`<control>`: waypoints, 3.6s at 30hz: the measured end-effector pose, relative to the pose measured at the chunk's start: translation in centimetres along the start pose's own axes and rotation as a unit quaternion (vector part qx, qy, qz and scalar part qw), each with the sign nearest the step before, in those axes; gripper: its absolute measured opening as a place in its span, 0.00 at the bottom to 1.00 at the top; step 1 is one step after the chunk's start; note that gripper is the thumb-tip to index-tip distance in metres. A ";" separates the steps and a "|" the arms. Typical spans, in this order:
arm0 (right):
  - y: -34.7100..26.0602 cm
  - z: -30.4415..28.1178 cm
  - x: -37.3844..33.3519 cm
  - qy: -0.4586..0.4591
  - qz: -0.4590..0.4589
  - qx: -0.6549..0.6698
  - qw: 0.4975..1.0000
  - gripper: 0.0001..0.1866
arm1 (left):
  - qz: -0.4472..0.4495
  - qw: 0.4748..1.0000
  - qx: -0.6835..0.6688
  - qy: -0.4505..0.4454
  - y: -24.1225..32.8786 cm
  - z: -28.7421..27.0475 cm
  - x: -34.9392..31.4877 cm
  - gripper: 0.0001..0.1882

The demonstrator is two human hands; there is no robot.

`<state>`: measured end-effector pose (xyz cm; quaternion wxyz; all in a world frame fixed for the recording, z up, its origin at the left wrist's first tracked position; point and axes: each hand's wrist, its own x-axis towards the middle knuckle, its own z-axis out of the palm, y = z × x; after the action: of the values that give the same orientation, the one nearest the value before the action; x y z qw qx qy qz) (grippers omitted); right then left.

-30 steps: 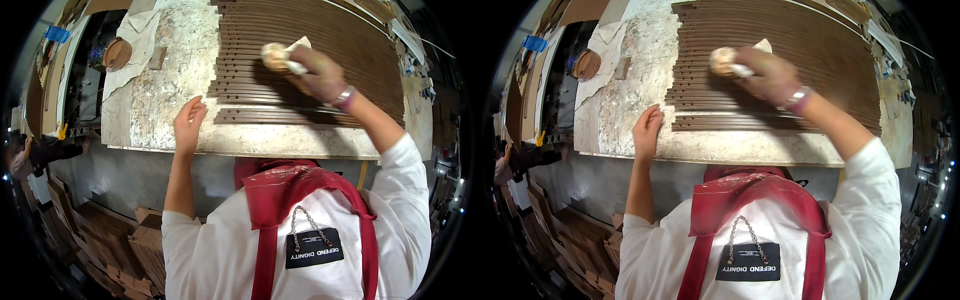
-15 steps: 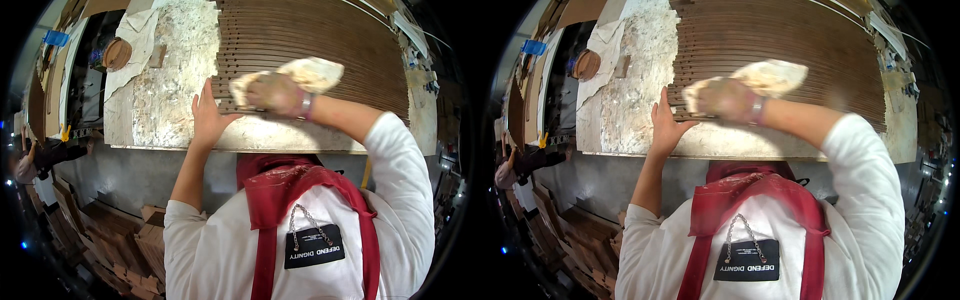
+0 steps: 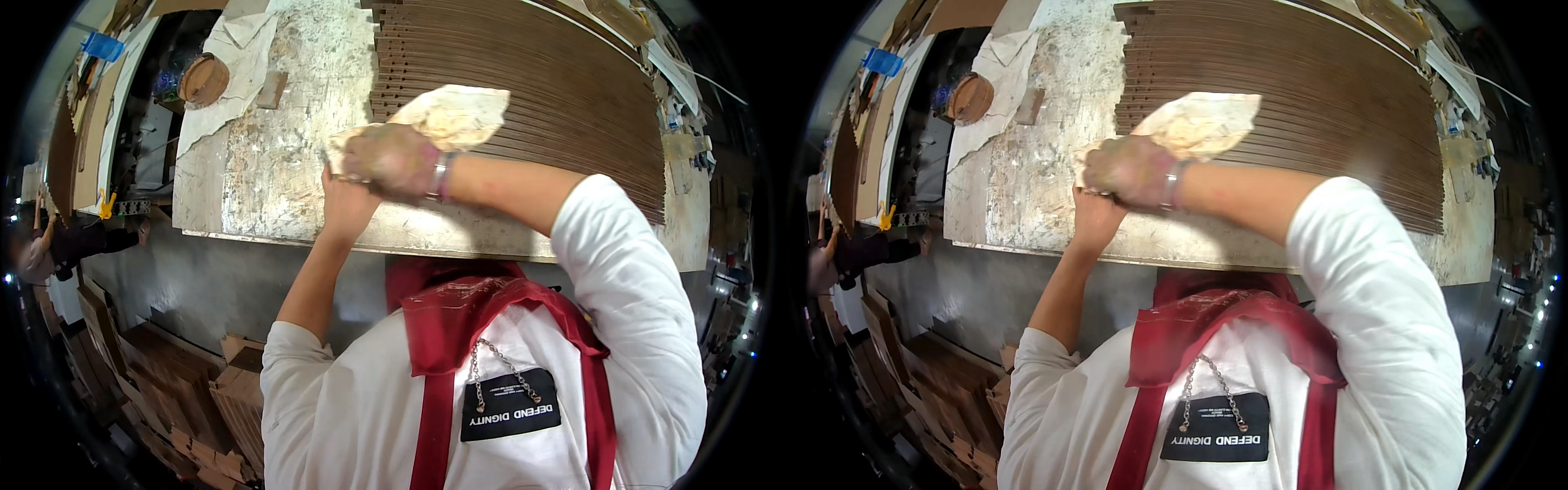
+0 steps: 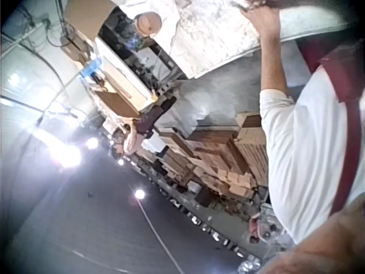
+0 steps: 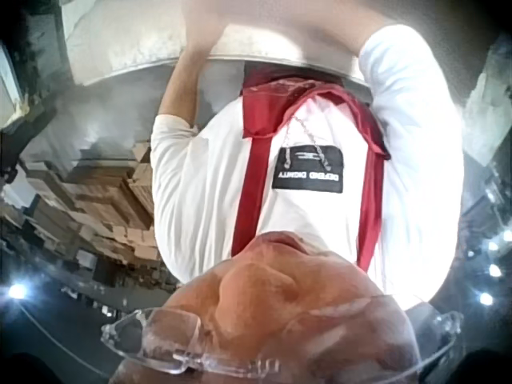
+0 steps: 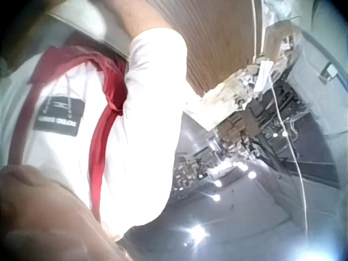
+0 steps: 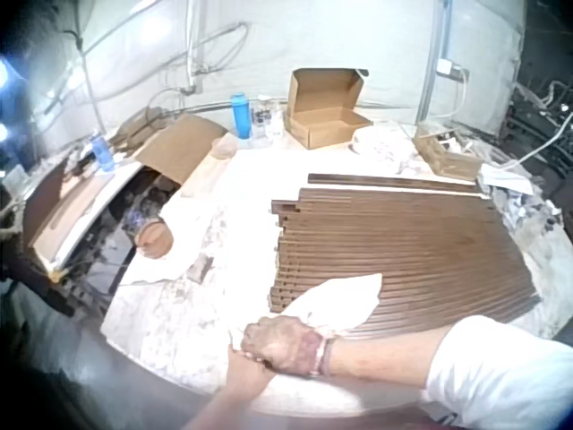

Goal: The person applies a liquid stain from a bottle onto a cloth and wipes it across several wooden slats arranged on a workbench, then stains additional narrow wooden strips one at a time.

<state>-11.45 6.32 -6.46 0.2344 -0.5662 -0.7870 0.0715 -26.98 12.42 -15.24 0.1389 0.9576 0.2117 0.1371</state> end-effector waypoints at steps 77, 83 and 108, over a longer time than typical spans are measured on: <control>1.4 -0.9 1.3 -0.095 -0.024 -0.008 0.995 0.11 | -0.138 0.941 -0.310 0.019 -3.2 -1.2 2.7 0.23; 2.5 -7.8 -5.6 0.009 0.182 0.008 0.983 0.11 | -0.072 0.974 -0.207 0.059 -2.8 -1.9 2.5 0.29; 2.2 -3.2 -3.7 -0.115 -0.052 -0.050 0.991 0.06 | -0.084 0.975 -0.206 0.019 -2.0 -3.1 3.0 0.23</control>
<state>-7.20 3.15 -5.51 0.1169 -0.5232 -0.8399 0.0844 -26.05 16.19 -12.45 0.3401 0.8845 0.2609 0.1841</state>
